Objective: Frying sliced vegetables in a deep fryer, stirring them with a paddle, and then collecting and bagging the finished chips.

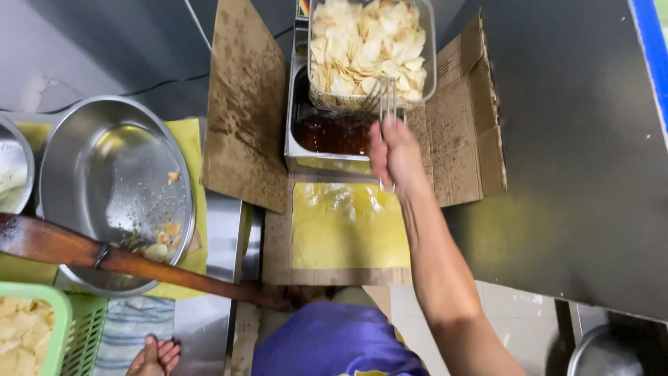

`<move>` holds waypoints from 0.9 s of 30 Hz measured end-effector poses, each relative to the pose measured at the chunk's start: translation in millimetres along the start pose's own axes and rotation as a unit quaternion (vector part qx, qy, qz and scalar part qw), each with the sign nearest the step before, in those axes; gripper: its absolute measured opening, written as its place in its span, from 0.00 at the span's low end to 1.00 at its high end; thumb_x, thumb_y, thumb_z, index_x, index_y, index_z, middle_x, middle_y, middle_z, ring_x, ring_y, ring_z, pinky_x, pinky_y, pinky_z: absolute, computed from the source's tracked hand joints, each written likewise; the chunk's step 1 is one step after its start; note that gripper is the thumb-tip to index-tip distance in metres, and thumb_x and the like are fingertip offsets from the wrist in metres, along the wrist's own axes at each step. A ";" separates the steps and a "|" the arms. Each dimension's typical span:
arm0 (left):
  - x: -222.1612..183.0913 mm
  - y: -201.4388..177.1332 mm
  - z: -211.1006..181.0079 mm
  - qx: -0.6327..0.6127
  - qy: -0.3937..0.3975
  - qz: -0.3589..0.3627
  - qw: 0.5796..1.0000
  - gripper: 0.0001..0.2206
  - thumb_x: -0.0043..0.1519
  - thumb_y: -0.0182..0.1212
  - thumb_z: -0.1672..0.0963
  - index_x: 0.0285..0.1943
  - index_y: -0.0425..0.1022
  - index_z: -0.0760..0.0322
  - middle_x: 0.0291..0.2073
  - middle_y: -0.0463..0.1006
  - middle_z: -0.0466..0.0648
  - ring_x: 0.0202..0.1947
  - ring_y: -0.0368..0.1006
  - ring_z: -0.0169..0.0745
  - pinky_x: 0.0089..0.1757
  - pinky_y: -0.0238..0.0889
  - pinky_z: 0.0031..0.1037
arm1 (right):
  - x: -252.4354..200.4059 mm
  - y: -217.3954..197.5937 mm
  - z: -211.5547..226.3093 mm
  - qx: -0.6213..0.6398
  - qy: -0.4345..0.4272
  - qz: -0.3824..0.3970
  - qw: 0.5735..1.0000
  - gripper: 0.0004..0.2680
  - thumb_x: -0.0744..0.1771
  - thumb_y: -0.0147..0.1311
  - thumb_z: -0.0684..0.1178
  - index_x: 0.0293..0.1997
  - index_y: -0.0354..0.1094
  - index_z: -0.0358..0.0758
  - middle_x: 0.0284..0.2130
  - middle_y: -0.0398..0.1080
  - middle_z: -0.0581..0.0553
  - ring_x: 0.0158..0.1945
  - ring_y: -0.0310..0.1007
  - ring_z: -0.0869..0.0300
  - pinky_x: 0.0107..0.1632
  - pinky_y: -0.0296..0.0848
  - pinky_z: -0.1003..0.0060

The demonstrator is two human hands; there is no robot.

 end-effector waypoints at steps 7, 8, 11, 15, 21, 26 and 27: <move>-15.0 12.6 -22.5 0.046 -0.005 -0.036 0.998 0.34 0.78 0.52 0.42 0.61 0.67 0.86 0.52 0.75 0.75 0.49 0.75 0.70 0.48 0.69 0.49 | 18.9 -44.4 -69.3 -0.052 0.046 -0.121 0.990 0.18 0.73 0.38 0.59 0.27 0.57 0.40 0.15 0.56 0.48 0.12 0.48 0.62 0.13 0.49 0.66; -16.6 10.1 -19.7 0.047 -0.004 -0.036 0.998 0.34 0.78 0.52 0.42 0.61 0.67 0.86 0.52 0.75 0.75 0.49 0.75 0.70 0.48 0.69 0.49 | 19.4 -42.1 -70.8 -0.050 0.045 -0.122 0.990 0.18 0.73 0.38 0.59 0.27 0.57 0.40 0.15 0.56 0.48 0.12 0.48 0.62 0.13 0.49 0.66; -6.0 12.7 -13.3 0.037 -0.011 -0.044 0.998 0.36 0.77 0.51 0.41 0.63 0.63 0.87 0.54 0.72 0.77 0.51 0.72 0.73 0.53 0.65 0.53 | 19.5 -45.4 -77.7 -0.122 0.087 -0.120 0.981 0.21 0.74 0.35 0.60 0.22 0.56 0.40 0.13 0.55 0.47 0.10 0.50 0.61 0.14 0.49 0.67; 2.0 5.6 -4.7 0.023 0.023 -0.037 0.999 0.33 0.78 0.54 0.41 0.61 0.67 0.84 0.49 0.75 0.74 0.46 0.75 0.69 0.46 0.70 0.48 | 17.1 -46.6 -82.3 -0.082 0.124 -0.122 0.981 0.17 0.74 0.37 0.59 0.29 0.58 0.40 0.15 0.56 0.48 0.11 0.48 0.62 0.14 0.48 0.67; -0.2 6.1 -6.9 0.032 -0.004 -0.061 0.998 0.31 0.78 0.56 0.41 0.58 0.71 0.80 0.47 0.77 0.70 0.44 0.77 0.64 0.43 0.72 0.46 | 11.8 -53.1 -91.2 0.017 0.072 -0.094 0.993 0.18 0.73 0.38 0.61 0.27 0.56 0.41 0.13 0.52 0.49 0.12 0.47 0.63 0.13 0.48 0.67; -13.8 11.8 -15.5 0.012 -0.049 -0.023 0.998 0.42 0.68 0.55 0.38 0.67 0.57 0.85 0.53 0.69 0.72 0.57 0.69 0.72 0.56 0.61 0.56 | 28.0 -46.8 -88.8 0.002 0.104 -0.108 0.989 0.17 0.73 0.39 0.61 0.30 0.58 0.40 0.12 0.53 0.48 0.12 0.47 0.62 0.13 0.48 0.67; -21.5 13.6 -19.8 0.030 -0.017 -0.052 0.998 0.35 0.73 0.56 0.41 0.63 0.64 0.85 0.50 0.73 0.72 0.51 0.73 0.68 0.51 0.66 0.50 | 28.3 -45.7 -91.2 -0.016 0.102 -0.107 0.989 0.17 0.73 0.38 0.60 0.30 0.58 0.40 0.14 0.55 0.49 0.11 0.49 0.62 0.13 0.49 0.67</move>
Point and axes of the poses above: each hand's wrist, its own x-axis towards the middle knuckle, its own y-axis out of the palm, z = x × y, the point moved 4 cm from there along x, towards the middle knuckle
